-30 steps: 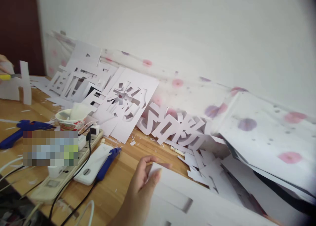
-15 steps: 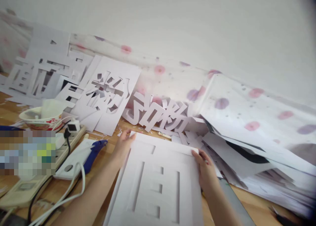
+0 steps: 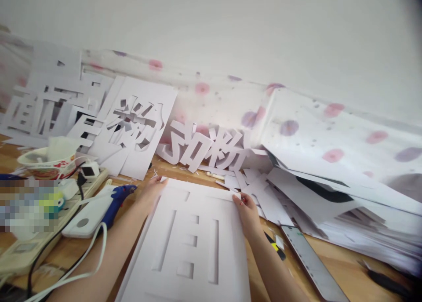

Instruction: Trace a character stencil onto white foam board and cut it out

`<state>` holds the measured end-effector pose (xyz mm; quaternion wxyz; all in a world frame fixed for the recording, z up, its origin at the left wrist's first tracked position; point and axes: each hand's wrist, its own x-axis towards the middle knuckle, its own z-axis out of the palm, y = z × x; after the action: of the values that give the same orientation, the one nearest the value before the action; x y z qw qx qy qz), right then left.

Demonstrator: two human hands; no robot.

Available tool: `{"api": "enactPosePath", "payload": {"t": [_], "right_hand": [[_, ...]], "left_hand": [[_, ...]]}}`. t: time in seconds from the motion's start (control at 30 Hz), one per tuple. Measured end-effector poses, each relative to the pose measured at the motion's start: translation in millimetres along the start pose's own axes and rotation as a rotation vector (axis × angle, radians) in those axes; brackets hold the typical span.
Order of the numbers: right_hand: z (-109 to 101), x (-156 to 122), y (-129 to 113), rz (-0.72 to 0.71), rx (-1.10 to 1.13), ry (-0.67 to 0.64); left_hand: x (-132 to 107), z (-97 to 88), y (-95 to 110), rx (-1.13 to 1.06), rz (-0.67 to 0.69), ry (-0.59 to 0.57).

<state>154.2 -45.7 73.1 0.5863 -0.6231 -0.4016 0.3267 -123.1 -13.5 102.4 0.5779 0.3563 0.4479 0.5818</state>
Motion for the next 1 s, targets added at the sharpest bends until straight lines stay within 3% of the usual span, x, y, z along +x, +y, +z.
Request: {"api": "enactPosePath", "payload": {"t": [0.2,0.63,0.87,1.0], "right_hand": [[-1,2,3,0.003,-0.013,-0.021],[1,17,35,0.109,-0.337,-0.147],[-3,17,35,0.088,-0.495,-0.153],[-3,16,34,0.086,-0.534,-0.164]], "left_hand": [[0,-0.3,-1,0.014,-0.028,0.002],[13,-7.1,-33,0.218,-0.152,0.137],[24,-7.9,-39,0.255,-0.177,0.149],[29,-9.5,-42,0.316,-0.146,0.211]]}}
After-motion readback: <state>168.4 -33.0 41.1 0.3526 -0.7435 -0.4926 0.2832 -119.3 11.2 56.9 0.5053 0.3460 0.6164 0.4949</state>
